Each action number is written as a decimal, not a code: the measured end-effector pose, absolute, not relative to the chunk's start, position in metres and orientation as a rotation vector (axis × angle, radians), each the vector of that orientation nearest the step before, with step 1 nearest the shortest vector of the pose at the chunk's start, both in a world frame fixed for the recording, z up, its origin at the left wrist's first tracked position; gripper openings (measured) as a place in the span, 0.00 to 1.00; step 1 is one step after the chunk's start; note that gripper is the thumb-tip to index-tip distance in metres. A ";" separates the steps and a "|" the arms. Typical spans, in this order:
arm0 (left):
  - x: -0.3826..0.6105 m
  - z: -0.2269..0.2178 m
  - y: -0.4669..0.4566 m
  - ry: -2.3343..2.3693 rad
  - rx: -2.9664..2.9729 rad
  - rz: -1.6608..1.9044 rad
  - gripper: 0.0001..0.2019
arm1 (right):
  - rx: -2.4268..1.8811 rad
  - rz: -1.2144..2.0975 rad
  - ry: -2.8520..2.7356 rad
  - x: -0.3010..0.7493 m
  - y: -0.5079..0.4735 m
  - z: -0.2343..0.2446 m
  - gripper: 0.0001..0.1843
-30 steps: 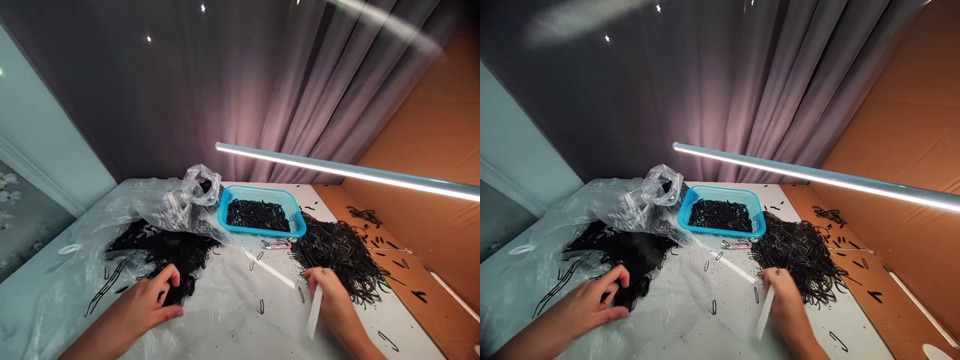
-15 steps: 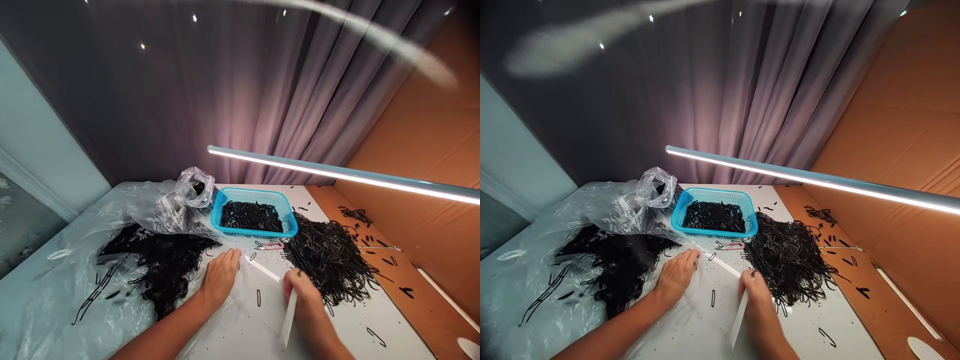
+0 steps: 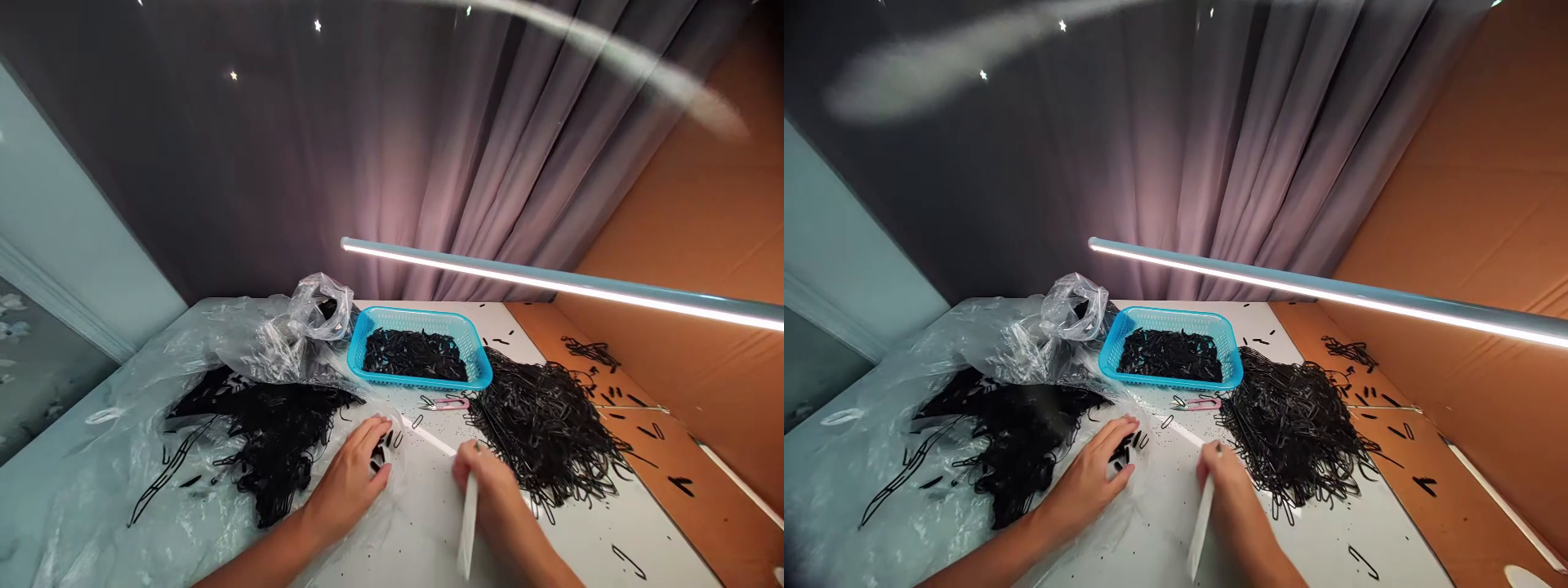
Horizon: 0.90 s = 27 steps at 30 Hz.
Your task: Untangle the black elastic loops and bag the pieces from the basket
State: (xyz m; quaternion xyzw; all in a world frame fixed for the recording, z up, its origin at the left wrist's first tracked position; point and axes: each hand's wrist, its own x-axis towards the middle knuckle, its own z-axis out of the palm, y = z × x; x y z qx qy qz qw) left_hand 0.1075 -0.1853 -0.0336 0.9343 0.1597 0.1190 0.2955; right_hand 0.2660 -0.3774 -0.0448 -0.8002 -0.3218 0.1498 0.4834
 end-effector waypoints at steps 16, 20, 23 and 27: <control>0.122 -0.031 -0.147 0.129 2.673 0.222 0.55 | -2.036 0.108 -1.471 0.244 -0.304 -0.045 0.10; 0.131 -0.039 -0.147 0.120 2.689 0.121 0.60 | -2.062 0.091 -1.408 0.251 -0.311 -0.044 0.09; 0.127 -0.030 -0.153 0.141 2.645 0.151 0.58 | -2.086 0.064 -1.342 0.265 -0.328 -0.037 0.08; 0.098 -0.001 -0.150 0.273 2.515 0.213 0.36 | -2.189 -0.057 -1.167 0.309 -0.372 -0.030 0.08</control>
